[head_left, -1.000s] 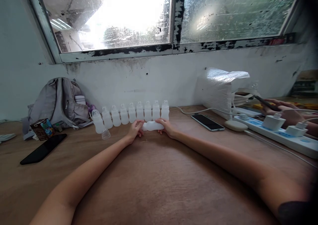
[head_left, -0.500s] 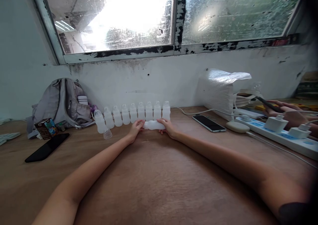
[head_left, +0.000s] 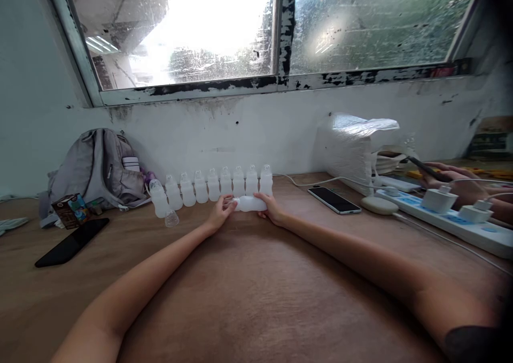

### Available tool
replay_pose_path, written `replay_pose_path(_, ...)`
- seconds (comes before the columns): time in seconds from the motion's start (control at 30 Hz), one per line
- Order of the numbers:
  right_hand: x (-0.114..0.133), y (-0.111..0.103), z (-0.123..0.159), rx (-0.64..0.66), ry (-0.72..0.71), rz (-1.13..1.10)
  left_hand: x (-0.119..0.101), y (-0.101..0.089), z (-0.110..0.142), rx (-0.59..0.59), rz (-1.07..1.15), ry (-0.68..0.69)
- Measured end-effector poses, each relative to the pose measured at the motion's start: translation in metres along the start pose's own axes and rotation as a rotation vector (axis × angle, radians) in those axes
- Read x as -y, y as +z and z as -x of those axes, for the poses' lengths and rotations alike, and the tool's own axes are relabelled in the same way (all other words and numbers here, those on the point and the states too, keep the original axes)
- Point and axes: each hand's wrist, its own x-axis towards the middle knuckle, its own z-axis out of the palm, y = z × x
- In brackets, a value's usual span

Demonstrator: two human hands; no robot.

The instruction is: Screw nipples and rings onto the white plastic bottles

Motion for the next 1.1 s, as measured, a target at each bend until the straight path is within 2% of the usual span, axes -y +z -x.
replay_pose_path(0.13,0.001,0.001,0.003,-0.002,-0.023,0.047,0.004,-0.001,-0.002,0.058,-0.004,-0.009)
replay_pose_path(0.37,0.004,0.002,0.006,-0.061,-0.062,0.110,-0.008,-0.002,0.009,0.030,-0.094,0.105)
replay_pose_path(0.47,0.006,0.002,0.009,-0.081,-0.100,0.134,-0.006,-0.001,0.005,0.038,-0.096,0.071)
replay_pose_path(0.57,0.009,0.003,0.013,-0.089,-0.144,0.165,0.000,-0.001,0.000,0.109,-0.091,0.018)
replay_pose_path(0.7,0.009,0.003,0.013,-0.082,-0.169,0.200,0.007,-0.002,-0.003,0.145,-0.136,0.025)
replay_pose_path(0.9,0.004,0.002,0.008,-0.048,-0.099,0.187,0.000,-0.001,0.004,0.058,-0.280,0.140)
replay_pose_path(1.1,0.003,0.000,0.005,-0.011,0.045,0.130,-0.004,0.002,0.010,0.022,-0.368,0.294)
